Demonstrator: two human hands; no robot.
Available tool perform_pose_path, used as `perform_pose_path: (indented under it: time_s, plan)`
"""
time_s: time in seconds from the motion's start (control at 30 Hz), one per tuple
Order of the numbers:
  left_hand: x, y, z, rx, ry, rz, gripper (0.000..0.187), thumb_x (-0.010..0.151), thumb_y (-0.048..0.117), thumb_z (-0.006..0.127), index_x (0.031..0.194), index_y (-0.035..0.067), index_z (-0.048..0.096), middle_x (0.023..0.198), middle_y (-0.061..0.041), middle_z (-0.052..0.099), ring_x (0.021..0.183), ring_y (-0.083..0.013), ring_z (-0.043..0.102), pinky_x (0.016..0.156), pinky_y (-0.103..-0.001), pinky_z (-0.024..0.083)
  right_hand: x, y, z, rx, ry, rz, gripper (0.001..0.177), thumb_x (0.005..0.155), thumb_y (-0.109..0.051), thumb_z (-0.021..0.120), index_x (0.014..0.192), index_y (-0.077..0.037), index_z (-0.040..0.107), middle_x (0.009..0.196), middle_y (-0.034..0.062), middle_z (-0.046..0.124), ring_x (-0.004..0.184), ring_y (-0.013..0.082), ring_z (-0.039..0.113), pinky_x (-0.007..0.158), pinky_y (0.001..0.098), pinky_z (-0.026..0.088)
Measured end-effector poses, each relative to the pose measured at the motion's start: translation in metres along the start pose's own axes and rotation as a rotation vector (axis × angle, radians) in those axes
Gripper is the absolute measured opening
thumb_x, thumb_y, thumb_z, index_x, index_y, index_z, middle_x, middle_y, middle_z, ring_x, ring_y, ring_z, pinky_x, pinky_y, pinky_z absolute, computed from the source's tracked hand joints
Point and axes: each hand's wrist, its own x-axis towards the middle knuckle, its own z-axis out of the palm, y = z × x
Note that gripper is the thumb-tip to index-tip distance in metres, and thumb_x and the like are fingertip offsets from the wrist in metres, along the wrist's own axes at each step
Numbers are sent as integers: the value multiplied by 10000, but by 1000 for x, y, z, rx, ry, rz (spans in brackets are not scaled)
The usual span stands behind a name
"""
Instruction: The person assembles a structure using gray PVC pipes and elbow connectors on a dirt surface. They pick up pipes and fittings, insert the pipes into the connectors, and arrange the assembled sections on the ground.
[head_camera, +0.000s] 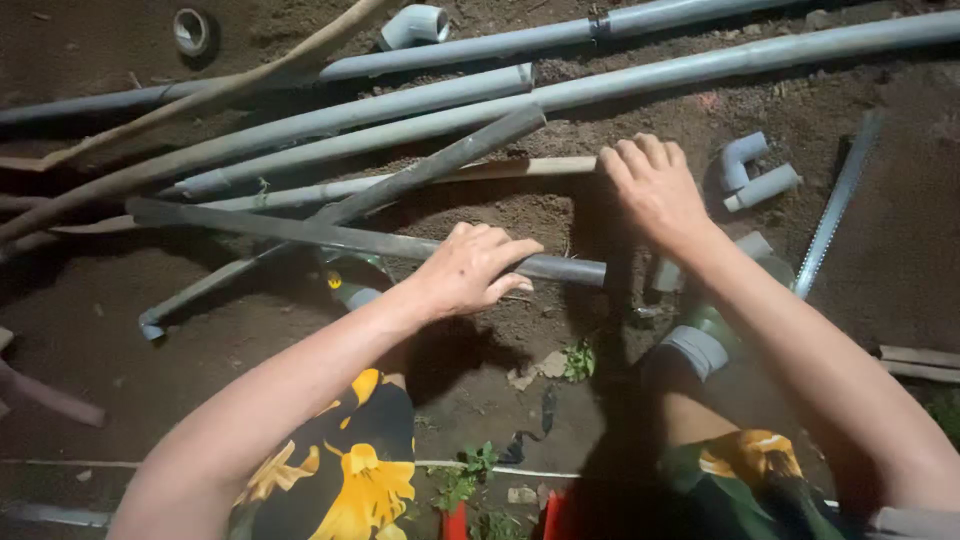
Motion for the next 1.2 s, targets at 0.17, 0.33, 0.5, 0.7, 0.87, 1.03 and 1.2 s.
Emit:
perform_pose_path:
  time_s: [0.17, 0.33, 0.5, 0.7, 0.87, 1.03, 1.2]
  plan:
    - [-2, -4, 6, -1, -25, -11, 475, 852, 503, 573, 1196, 175, 559, 852, -68, 590, 813, -272, 605, 744, -429, 454, -8, -3, 18, 118, -48, 10, 378, 833, -158, 536, 1210, -121, 542, 934, 98, 560, 871, 280, 564, 729, 388, 425]
    - [-3, -4, 4, -7, -10, -2, 481, 844, 507, 576, 1198, 183, 554, 851, -74, 594, 810, -278, 605, 743, -436, 456, 0, -9, -7, 372, -55, 97, 235, 868, -113, 535, 1102, -102, 545, 831, 147, 491, 735, 346, 541, 620, 411, 429]
    - [-2, 0, 5, -54, -23, 7, 484, 843, 501, 594, 1201, 177, 559, 852, -77, 600, 820, -277, 608, 761, -429, 450, 5, -6, -18, 494, 16, 142, 188, 923, -72, 521, 1111, -75, 528, 881, 175, 480, 813, 379, 523, 675, 428, 434]
    - [-3, 1, -3, -52, -48, -7, 488, 849, 517, 571, 1209, 187, 555, 856, -81, 605, 816, -275, 611, 765, -433, 450, -20, 0, 14, 380, -3, 174, 254, 906, -101, 545, 1158, -126, 569, 999, 121, 532, 912, 294, 560, 699, 355, 442]
    - [-5, -1, 2, -73, -92, -44, 488, 858, 516, 565, 1225, 194, 554, 870, -72, 615, 832, -261, 613, 776, -417, 439, -13, -6, 1, 385, -13, 202, 274, 886, -110, 587, 1158, -135, 570, 1010, 113, 536, 920, 294, 565, 703, 372, 450]
    - [-3, -2, 0, -76, -100, -28, 494, 856, 528, 551, 1222, 197, 550, 878, -84, 611, 845, -279, 610, 774, -434, 443, -11, -2, -23, 378, 23, 275, 357, 842, -107, 670, 1179, -128, 556, 1068, 140, 519, 975, 324, 552, 721, 422, 466]
    - [8, 0, 2, -109, -207, -46, 485, 874, 500, 538, 1231, 172, 555, 884, -114, 625, 867, -301, 622, 774, -443, 464, -22, -15, -39, 653, -7, 456, 242, 910, -223, 670, 1116, -111, 611, 957, 110, 586, 918, 307, 590, 737, 405, 492]
